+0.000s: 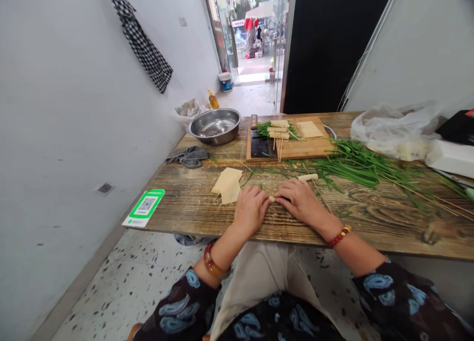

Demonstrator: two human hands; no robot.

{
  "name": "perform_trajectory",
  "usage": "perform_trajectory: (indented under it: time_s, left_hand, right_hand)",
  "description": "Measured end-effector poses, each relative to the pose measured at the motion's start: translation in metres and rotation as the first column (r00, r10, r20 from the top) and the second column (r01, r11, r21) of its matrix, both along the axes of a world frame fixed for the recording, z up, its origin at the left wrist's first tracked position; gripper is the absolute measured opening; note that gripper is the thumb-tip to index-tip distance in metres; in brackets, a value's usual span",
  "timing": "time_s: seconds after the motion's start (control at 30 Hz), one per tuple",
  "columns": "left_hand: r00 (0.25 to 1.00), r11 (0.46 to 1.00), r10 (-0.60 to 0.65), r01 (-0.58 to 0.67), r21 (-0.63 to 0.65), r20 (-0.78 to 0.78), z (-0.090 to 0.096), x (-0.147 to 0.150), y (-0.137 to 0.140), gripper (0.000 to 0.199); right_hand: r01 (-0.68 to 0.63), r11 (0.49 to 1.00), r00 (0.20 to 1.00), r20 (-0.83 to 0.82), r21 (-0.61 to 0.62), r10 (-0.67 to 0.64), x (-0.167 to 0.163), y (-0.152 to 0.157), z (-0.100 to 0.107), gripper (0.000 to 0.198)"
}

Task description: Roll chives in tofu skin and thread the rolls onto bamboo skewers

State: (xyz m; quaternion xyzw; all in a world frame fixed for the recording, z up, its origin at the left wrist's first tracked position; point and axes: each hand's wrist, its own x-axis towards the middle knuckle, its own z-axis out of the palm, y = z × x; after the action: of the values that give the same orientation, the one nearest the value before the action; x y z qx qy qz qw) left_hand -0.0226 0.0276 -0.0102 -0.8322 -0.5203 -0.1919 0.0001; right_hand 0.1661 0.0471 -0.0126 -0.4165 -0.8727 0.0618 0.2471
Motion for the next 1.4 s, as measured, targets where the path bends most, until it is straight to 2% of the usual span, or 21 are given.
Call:
perform_trajectory:
  time_s: [0.2,0.43,0.53,0.73,0.87,1.07,1.23,1.4]
  left_hand:
    - [0.99,0.999,-0.03,0.035,-0.038,0.138,-0.004,-0.001,0.004,0.012]
    - [0.983,0.996,-0.007,0.022,-0.083,0.181,-0.008,-0.002,0.005,0.007]
    - [0.986,0.994,0.008,0.011,-0.112,0.164,-0.004,-0.001,0.007,0.007]
    - [0.998,0.973,-0.04,0.052,-0.224,0.056,0.013,0.003,0.017,0.005]
    - [0.998,0.959,-0.041,0.05,-0.278,0.039,0.017,0.005,0.023,0.004]
    - [0.997,0.978,-0.041,0.054,-0.2,0.068,0.017,0.009,0.013,0.004]
    - [0.999,0.994,-0.041,0.042,-0.105,0.017,0.014,0.012,0.002,0.005]
    - [0.997,0.999,-0.03,0.031,-0.012,0.073,0.006,0.008,-0.001,0.006]
  right_hand:
    - [-0.016,1.0,0.999,-0.032,0.008,0.016,0.0,0.0,-0.001,0.015]
    - [-0.008,1.0,1.0,-0.011,0.021,0.008,0.0,-0.006,-0.001,0.017]
    - [-0.01,0.999,1.0,-0.015,0.032,0.01,0.0,-0.005,-0.002,0.016]
    - [-0.019,0.998,0.999,-0.025,0.067,0.02,0.001,-0.006,-0.002,0.015]
    - [-0.034,0.998,0.996,-0.082,0.06,0.039,0.002,-0.006,-0.003,0.012]
    - [-0.093,0.996,0.976,-0.198,0.009,0.093,0.003,-0.004,-0.005,0.008]
    - [-0.087,0.996,0.985,-0.147,0.009,0.087,0.003,-0.006,-0.004,0.009]
    - [-0.089,0.994,0.988,-0.121,0.055,0.096,0.002,-0.009,-0.004,0.015]
